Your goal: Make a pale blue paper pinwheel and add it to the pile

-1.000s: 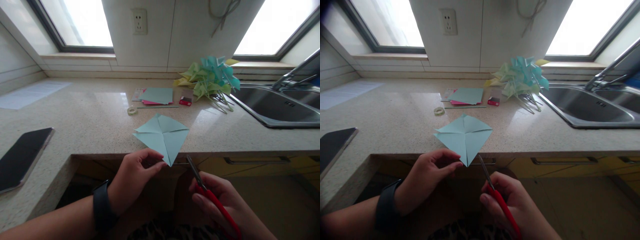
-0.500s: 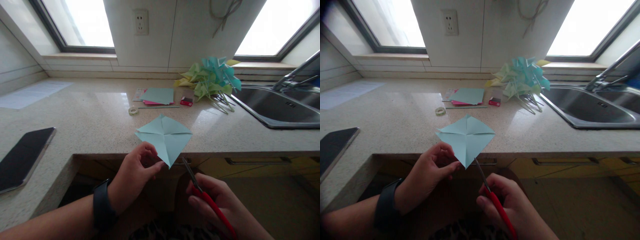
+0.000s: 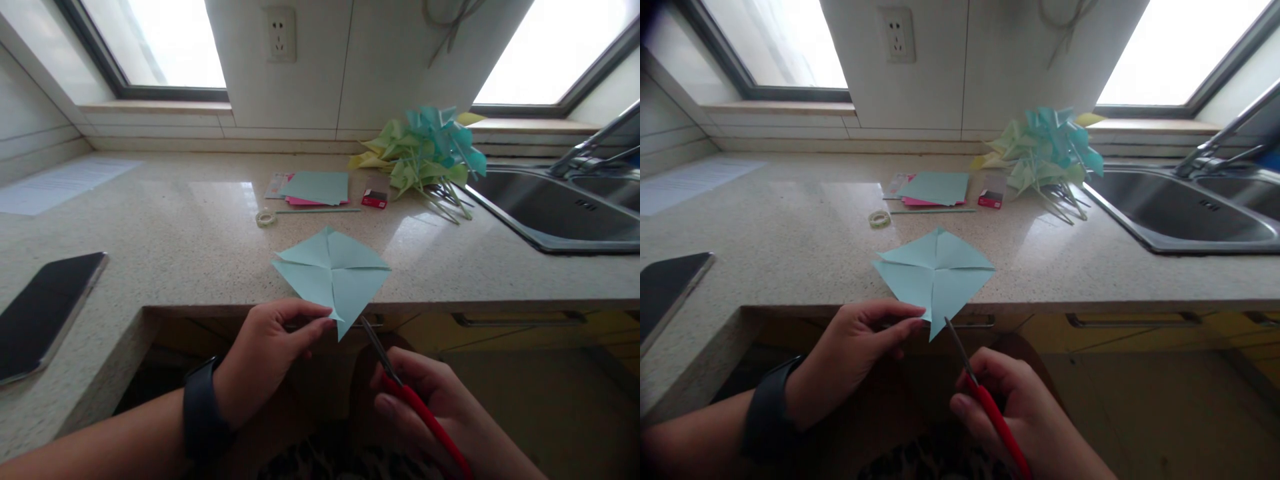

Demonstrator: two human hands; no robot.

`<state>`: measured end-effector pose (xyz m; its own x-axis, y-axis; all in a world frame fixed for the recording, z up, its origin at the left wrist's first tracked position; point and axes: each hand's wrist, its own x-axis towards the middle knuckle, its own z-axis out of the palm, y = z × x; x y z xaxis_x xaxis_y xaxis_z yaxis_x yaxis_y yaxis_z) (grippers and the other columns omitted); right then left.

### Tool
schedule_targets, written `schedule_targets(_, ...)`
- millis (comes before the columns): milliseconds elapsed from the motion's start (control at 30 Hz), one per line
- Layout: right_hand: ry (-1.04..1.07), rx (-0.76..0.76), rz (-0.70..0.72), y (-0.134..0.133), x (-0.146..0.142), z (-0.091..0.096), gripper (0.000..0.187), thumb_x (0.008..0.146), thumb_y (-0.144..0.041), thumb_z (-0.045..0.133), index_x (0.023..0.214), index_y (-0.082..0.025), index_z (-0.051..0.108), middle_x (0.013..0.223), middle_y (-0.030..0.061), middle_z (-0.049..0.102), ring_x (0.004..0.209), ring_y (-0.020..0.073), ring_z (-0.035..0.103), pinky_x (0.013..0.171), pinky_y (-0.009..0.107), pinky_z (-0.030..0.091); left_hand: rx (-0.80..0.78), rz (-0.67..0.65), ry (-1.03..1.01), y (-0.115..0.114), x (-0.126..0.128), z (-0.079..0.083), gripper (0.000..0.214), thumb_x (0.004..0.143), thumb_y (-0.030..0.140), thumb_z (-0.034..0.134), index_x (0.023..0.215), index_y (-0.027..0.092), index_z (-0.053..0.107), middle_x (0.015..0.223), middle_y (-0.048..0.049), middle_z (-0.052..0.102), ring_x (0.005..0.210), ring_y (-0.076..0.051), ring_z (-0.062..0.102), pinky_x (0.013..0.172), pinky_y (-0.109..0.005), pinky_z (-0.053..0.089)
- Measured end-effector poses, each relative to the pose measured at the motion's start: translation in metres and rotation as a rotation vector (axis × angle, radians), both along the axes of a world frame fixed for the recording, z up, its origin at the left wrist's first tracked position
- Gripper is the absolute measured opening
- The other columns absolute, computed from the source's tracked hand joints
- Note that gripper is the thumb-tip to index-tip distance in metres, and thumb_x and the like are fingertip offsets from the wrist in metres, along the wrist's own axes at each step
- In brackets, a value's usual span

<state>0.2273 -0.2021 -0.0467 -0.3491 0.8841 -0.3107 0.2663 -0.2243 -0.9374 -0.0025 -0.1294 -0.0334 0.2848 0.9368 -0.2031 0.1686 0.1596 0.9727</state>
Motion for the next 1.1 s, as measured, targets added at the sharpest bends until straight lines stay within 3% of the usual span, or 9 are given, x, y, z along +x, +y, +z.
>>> schedule_targets(333,0.035,-0.005,0.007,0.002,-0.008,0.0,0.032,0.09,-0.05,0.066,0.087,-0.019,0.059,0.079,0.0008,0.055,0.068,0.0129,0.045,0.058,0.023,0.04,-0.041,0.007,0.043,-0.005,0.0,0.006,0.024,0.084,0.041,0.074,0.095,0.02,0.079,0.084,-0.0022,0.075,0.055,-0.01,0.06,0.053,-0.021,0.049)
schedule_targets(567,0.093,-0.073,-0.007,0.001,-0.014,-0.001,0.031,0.086,-0.046,0.072,0.09,-0.017,0.06,0.079,-0.0002,0.056,0.067,0.0116,0.046,0.059,0.022,0.039,-0.1,0.024,0.0,-0.005,-0.002,0.011,0.024,0.083,0.042,0.076,0.093,0.02,0.079,0.078,-0.0001,0.074,0.055,-0.008,0.06,0.053,-0.019,0.048)
schedule_targets(900,0.029,-0.044,-0.003,0.005,-0.015,0.003,0.031,0.089,-0.046,0.068,0.088,-0.017,0.059,0.076,-0.0009,0.055,0.065,0.0107,0.044,0.056,0.022,0.037,-0.109,0.024,-0.047,-0.005,-0.002,0.01,0.026,0.082,0.042,0.077,0.087,0.017,0.077,0.079,-0.0023,0.075,0.058,-0.009,0.061,0.054,-0.018,0.051)
schedule_targets(1100,0.067,-0.081,-0.014,0.004,-0.014,0.0,0.028,0.086,-0.042,0.074,0.088,-0.017,0.059,0.076,-0.0014,0.056,0.065,0.0107,0.045,0.056,0.022,0.036,-0.144,0.032,0.015,-0.005,0.0,0.01,0.028,0.084,0.045,0.073,0.09,0.018,0.071,0.068,-0.001,0.07,0.053,-0.012,0.064,0.037,-0.014,0.039)
